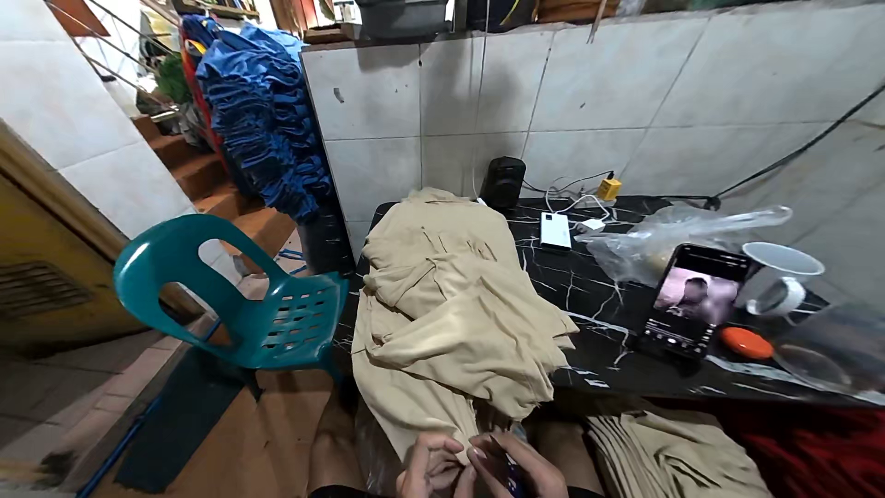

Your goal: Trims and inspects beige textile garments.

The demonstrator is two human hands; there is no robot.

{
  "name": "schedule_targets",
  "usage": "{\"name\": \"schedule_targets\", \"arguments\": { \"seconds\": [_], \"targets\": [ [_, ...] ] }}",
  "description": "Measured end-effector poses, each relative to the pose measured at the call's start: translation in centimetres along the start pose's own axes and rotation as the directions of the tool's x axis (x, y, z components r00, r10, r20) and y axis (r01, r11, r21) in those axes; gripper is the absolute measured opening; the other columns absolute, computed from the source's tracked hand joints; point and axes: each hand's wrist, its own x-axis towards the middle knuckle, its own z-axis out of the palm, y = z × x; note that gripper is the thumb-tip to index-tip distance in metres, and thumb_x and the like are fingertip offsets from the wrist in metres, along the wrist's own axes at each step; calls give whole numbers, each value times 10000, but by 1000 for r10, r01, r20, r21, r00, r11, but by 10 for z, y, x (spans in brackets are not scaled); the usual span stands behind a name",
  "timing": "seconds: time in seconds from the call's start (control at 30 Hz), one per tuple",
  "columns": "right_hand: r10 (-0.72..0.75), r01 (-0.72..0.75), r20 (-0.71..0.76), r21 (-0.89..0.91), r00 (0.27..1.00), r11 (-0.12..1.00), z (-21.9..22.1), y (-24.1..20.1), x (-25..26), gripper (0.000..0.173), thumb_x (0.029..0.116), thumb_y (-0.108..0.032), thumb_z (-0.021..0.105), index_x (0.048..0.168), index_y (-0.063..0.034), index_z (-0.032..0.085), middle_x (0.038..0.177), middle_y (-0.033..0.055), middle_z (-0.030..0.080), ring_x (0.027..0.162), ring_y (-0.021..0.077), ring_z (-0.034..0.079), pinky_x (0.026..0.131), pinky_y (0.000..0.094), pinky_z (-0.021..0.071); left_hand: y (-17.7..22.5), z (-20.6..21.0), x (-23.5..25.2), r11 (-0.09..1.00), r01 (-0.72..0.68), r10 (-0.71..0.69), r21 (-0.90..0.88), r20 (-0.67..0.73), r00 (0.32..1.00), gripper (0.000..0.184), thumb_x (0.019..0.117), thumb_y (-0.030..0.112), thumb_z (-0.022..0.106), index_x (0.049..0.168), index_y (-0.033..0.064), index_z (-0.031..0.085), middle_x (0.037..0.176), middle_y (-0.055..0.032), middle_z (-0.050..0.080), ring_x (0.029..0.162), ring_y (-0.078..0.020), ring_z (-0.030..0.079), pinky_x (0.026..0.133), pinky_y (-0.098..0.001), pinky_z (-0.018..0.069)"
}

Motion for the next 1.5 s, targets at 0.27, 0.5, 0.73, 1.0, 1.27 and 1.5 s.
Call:
{"name": "schedule_targets", "arguments": {
  "seconds": [0.27,0.5,0.73,1.0,1.27,1.5],
  "targets": [
    [-42,45,125,-17,991,999,-5,-8,-3,144,975,-68,645,1018,66,677,942,175,676,840,174,660,756,298,566,-4,-1,0,993,-71,69,90,22,997,326,835,-87,717,1159,-100,683,1139,-173,726,943,-164,747,811,-332,654],
    [10,-1,73,-134,997,991,-19,-5,-9,343,943,-211,755,1130,65,675,983,178,710,805,171,671,736,326,577,-6,-1,1,992,-87,99,91,-126,987,35,943,-26,668,974,-11,669,901,-13,751,779,-34,724,721,-223,630],
    [-17,92,191,-389,981,917,-15,-15,-5,374,988,-341,693,1053,27,715,827,156,720,685,265,693,626,454,576,-9,0,1,984,-126,133,126,-48,990,59,1005,67,601,964,26,609,861,-4,673,763,6,639,709,-166,559],
    [5,10,41,-361,999,933,-8,-12,-4,362,999,-340,676,1042,16,723,748,123,694,618,222,653,582,420,554,-3,-4,2,998,-13,8,-64,-77,997,108,990,-40,581,1069,33,581,896,17,739,775,-75,728,731,-291,641],
    [34,22,155,-347,987,938,-24,-5,-10,391,995,-344,683,1090,35,699,743,138,670,619,244,634,593,446,546,4,-4,5,967,123,-155,-223,-132,979,201,961,-86,592,1144,-9,560,926,-43,749,772,-148,745,718,-347,654],
    [12,51,180,-339,984,939,-19,-5,-10,387,998,-340,681,1074,39,701,757,145,679,630,243,643,597,434,550,6,-4,5,953,126,-162,-275,-112,980,191,973,-89,574,1147,-10,568,945,-62,751,783,-167,753,724,-372,661]
  ]
}}
